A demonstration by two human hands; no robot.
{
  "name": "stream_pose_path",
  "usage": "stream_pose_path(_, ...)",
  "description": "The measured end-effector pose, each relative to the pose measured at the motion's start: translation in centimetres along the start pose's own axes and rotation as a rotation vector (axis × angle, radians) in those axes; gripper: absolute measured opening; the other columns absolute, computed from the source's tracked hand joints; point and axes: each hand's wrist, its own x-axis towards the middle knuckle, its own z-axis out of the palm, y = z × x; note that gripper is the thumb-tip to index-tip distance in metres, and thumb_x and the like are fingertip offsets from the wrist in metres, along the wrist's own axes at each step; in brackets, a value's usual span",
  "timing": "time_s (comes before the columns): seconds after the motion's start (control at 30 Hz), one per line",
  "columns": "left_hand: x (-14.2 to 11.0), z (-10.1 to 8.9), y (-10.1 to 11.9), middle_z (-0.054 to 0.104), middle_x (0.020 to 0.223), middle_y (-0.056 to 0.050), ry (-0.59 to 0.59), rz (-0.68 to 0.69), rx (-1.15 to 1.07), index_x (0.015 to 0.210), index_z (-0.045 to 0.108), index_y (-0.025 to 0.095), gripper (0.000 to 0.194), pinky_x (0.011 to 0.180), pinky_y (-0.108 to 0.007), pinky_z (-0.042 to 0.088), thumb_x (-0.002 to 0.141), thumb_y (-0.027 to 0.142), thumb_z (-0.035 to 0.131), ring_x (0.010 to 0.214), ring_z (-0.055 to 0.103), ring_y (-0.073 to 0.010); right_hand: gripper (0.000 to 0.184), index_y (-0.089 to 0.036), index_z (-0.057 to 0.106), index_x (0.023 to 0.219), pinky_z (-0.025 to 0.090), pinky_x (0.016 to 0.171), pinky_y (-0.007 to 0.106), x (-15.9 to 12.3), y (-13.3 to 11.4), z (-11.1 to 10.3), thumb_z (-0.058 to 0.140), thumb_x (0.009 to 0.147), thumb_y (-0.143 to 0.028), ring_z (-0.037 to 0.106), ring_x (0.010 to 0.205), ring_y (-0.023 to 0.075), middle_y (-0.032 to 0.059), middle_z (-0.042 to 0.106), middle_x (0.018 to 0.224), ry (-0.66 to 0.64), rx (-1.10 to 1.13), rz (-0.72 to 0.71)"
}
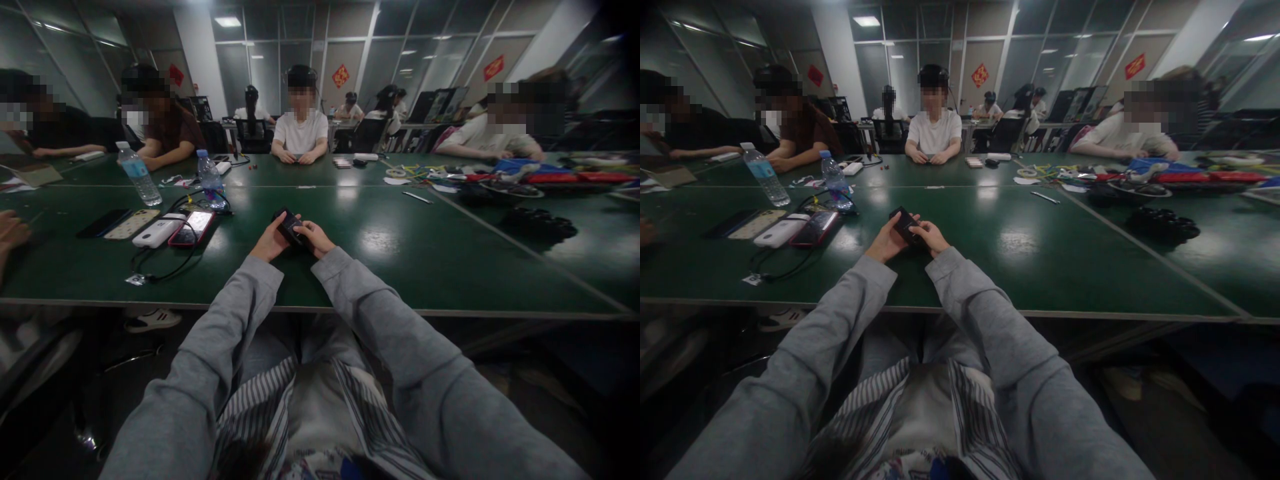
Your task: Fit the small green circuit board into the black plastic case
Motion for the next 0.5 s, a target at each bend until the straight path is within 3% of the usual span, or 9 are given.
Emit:
stream_pose_path(0.3, -0.14, 0.1, 0.15, 0.073, 0.105, -0.01, 0.033, -0.017, -0.023, 0.108, 0.069, 0.015, 0.032, 0.078, -0.031, 0.054, 0.09, 0.039, 0.059, 0.089, 0.069, -0.0186, 0.044, -0.022, 0.051, 0.075, 0.043, 0.065, 0.027, -0.08, -0.04, 0.19, 0.084, 0.048, -0.033, 0.056, 0.066, 0.0116, -0.0057, 0.061, 0.071, 0.005, 0.015, 0.05)
stream_pose_path(0.5, -0.15, 0.07, 0.15, 0.073, 0.099, -0.009, 0.05, -0.022, -0.036, 0.109, 0.069, 0.013, 0.035, 0.076, -0.03, 0.054, 0.091, 0.04, 0.057, 0.084, 0.069, -0.0179, 0.032, -0.022, 0.059, 0.077, 0.042, 0.063, 0.026, 0.22, 0.23, 0.15, 0.079, 0.057, -0.037, 0.055, 0.071, 0.0128, -0.0046, 0.06, 0.072, 0.07, 0.067, 0.054)
